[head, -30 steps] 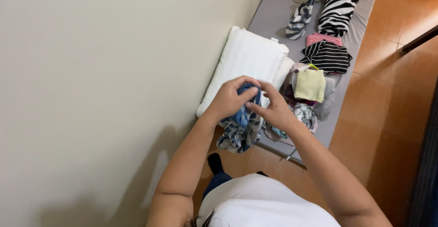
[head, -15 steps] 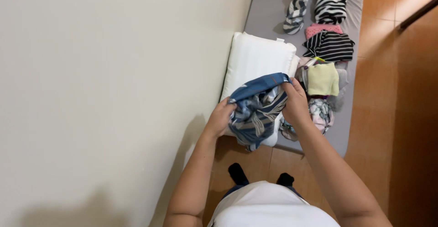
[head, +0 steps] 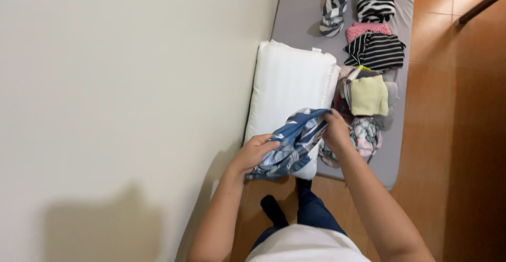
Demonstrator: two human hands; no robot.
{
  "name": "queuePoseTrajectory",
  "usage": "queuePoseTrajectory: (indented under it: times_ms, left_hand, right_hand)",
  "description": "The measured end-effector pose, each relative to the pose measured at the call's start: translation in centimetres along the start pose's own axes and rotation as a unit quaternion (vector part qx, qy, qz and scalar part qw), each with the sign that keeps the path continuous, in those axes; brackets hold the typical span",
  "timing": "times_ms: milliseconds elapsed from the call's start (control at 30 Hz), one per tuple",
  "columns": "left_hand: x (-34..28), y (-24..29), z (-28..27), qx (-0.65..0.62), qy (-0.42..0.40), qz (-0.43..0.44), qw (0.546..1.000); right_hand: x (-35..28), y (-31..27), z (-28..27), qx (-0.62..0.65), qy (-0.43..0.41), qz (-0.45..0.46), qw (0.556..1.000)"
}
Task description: The person wipes a blue mattress with a yellow cloth, then folds various clothes and places them on a nearby bench. Finally, the person puts a blue patterned pillowcase onto a white pillow.
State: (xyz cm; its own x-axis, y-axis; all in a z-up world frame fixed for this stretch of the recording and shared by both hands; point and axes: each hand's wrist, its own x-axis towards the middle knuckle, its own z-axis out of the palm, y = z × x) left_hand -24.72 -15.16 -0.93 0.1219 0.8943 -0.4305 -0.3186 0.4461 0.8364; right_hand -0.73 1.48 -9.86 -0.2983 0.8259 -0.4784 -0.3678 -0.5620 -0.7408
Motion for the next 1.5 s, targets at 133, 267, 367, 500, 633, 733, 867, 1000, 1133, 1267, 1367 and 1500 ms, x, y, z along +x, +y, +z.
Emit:
queuePoseTrajectory:
  times_ms: [133,267,367,500,633,733,867,1000,1133,1267,1367,1500]
  left_hand:
    - [5.1,1.3,-1.3,-0.191,0.111,0.06,0.973]
    - [11.7,1.0,-2.5,-0.298,0.264,0.14,0.907]
    - [17.2,0.0,-2.7,-0.316,0.319,0.142,0.882]
    - [23.6,-3.4,-3.4,-0.307,0.366,0.079,0.875]
    - [26.9,-7.8,-3.9,-0.3,0.391,0.048,0.869]
    - [28.6,-9.4,-4.6,-0.289,0.4,0.046,0.869]
    - [31.4,-11.4,-5.9,-0.264,0.408,0.042,0.873]
    - [33.7,-13.9,-6.8,-0.262,0.416,0.036,0.87]
    - [34.7,-14.6,-6.4,-0.268,0.412,0.04,0.87]
    - [34.2,-12.6,-5.6,-0.277,0.407,0.042,0.869]
    - [33.5,-12.1,-6.1,-0.273,0.418,0.029,0.866]
    - [32.1,-12.5,-6.8,-0.264,0.426,0.046,0.864]
  right_hand:
    - [4.9,-0.6,0.6,-0.051,-0.043,0.058,0.996]
    - [9.0,-3.3,1.8,-0.109,-0.038,0.117,0.986]
    - [14.1,-2.8,-1.2,-0.14,0.003,0.14,0.98]
    - [21.3,1.2,-7.4,-0.206,0.041,0.148,0.966]
    - [26.4,5.2,-10.6,-0.244,0.058,0.168,0.953]
    - [29.9,8.5,-12.3,-0.253,0.082,0.172,0.948]
    - [32.7,11.7,-13.4,-0.385,0.121,0.085,0.911]
    - [32.5,14.0,-14.0,-0.558,0.01,-0.146,0.817]
    - [31.0,11.9,-12.9,-0.517,-0.033,-0.171,0.838]
    - [32.7,10.6,-14.0,-0.364,0.19,-0.011,0.912]
    - [33.8,8.7,-12.3,-0.29,0.263,0.116,0.913]
    - [35.0,9.4,-12.4,-0.293,0.237,0.2,0.905]
